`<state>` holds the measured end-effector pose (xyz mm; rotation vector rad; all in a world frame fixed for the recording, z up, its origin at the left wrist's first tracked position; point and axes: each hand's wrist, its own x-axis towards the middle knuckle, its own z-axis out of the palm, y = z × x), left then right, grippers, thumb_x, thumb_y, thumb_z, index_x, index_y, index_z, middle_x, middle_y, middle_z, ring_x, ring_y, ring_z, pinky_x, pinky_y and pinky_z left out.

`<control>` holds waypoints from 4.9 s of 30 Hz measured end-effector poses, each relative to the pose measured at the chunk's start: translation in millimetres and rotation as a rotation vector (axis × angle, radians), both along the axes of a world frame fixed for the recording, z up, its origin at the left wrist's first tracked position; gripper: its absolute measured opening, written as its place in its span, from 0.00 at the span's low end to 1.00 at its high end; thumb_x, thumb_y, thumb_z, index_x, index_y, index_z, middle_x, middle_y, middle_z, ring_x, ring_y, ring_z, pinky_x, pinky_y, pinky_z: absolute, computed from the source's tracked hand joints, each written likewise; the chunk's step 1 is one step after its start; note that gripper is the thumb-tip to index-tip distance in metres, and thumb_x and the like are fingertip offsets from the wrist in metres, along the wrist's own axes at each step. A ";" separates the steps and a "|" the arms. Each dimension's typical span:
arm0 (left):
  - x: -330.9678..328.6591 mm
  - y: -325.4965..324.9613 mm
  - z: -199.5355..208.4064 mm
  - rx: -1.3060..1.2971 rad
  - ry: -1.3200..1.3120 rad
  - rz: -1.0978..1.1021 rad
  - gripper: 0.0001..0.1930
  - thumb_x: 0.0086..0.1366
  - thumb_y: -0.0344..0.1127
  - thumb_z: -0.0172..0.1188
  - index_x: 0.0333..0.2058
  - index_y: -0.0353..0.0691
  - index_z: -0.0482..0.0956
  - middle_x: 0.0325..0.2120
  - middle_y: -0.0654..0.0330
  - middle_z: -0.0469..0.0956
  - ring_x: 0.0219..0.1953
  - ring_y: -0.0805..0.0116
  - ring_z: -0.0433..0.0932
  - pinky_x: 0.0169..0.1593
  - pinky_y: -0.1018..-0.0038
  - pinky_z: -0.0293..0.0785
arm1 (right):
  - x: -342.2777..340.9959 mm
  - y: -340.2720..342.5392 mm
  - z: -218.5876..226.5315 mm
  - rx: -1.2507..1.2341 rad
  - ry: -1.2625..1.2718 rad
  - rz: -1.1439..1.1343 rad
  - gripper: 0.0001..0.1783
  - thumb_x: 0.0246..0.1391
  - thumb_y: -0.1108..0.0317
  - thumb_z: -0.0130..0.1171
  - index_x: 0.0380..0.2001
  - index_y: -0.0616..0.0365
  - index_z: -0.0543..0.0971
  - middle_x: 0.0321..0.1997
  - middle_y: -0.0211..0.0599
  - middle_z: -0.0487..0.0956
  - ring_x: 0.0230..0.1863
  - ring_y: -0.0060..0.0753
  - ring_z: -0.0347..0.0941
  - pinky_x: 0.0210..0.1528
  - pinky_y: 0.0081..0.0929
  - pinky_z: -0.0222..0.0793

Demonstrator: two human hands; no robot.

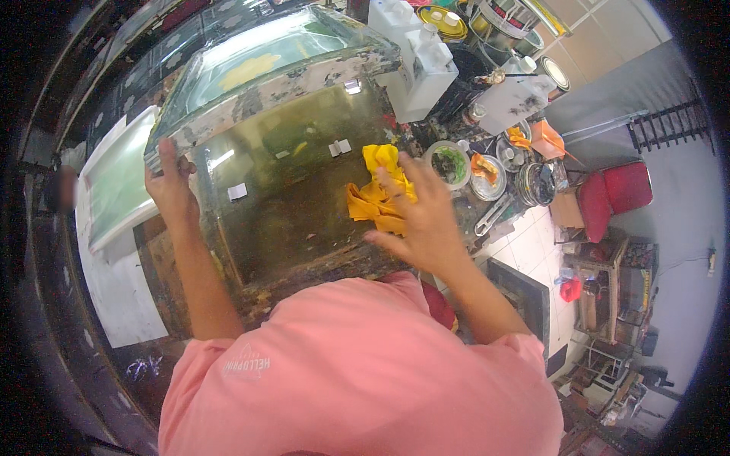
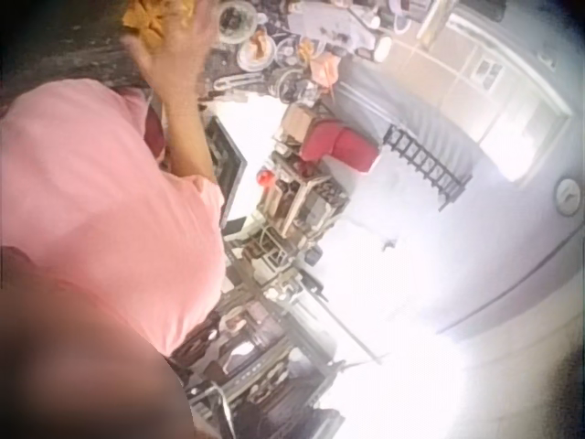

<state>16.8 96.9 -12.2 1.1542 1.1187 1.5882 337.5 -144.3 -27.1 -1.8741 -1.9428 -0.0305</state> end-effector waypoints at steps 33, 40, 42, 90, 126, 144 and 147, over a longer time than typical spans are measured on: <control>-12.3 -29.3 -48.0 0.054 0.095 -0.052 0.48 0.59 0.50 0.79 0.68 0.28 0.64 0.61 0.52 0.73 0.62 0.63 0.73 0.66 0.67 0.67 | -33.4 252.4 -57.3 0.220 2.692 0.358 0.38 0.71 0.37 0.42 0.71 0.53 0.67 0.72 0.43 0.70 0.72 0.51 0.64 0.76 0.58 0.55; -11.5 -27.8 -41.7 -0.016 -0.008 -0.068 0.51 0.57 0.50 0.81 0.69 0.28 0.63 0.60 0.52 0.73 0.60 0.64 0.74 0.65 0.67 0.70 | -137.0 281.4 -79.6 -0.075 2.803 0.113 0.38 0.72 0.38 0.42 0.71 0.54 0.67 0.72 0.44 0.70 0.72 0.52 0.64 0.76 0.58 0.56; -11.6 -27.9 -39.4 0.009 0.075 -0.039 0.52 0.56 0.49 0.82 0.69 0.28 0.62 0.60 0.53 0.74 0.60 0.64 0.74 0.64 0.67 0.70 | -141.9 267.9 -77.1 -0.137 2.797 0.094 0.38 0.72 0.38 0.42 0.71 0.54 0.67 0.72 0.44 0.70 0.72 0.52 0.64 0.76 0.58 0.56; -10.8 -29.3 -40.0 0.004 -0.039 -0.096 0.51 0.57 0.38 0.82 0.71 0.28 0.59 0.60 0.52 0.74 0.59 0.64 0.76 0.64 0.68 0.72 | -52.0 308.5 -79.6 0.097 2.672 0.302 0.36 0.72 0.40 0.43 0.70 0.55 0.67 0.72 0.46 0.70 0.71 0.53 0.64 0.75 0.58 0.58; -9.8 -29.2 -46.7 0.000 -0.090 -0.166 0.49 0.59 0.34 0.80 0.71 0.26 0.58 0.63 0.51 0.72 0.64 0.64 0.72 0.68 0.67 0.67 | -36.3 276.8 -67.8 -0.045 2.629 0.447 0.36 0.73 0.41 0.43 0.70 0.56 0.66 0.71 0.47 0.70 0.71 0.54 0.65 0.75 0.58 0.59; -10.2 -26.8 -40.4 0.010 -0.104 -0.181 0.48 0.60 0.33 0.79 0.71 0.25 0.57 0.61 0.50 0.74 0.61 0.65 0.75 0.64 0.68 0.72 | -49.4 288.6 -67.4 -0.089 2.630 0.484 0.35 0.73 0.42 0.43 0.70 0.57 0.66 0.71 0.48 0.70 0.71 0.54 0.65 0.74 0.57 0.60; -9.5 -26.5 -38.0 0.017 -0.116 -0.169 0.48 0.59 0.33 0.79 0.71 0.25 0.58 0.61 0.50 0.74 0.60 0.65 0.75 0.64 0.68 0.73 | -60.0 307.6 -72.4 -0.081 2.651 0.492 0.35 0.73 0.42 0.43 0.70 0.57 0.66 0.71 0.48 0.70 0.71 0.54 0.65 0.74 0.57 0.60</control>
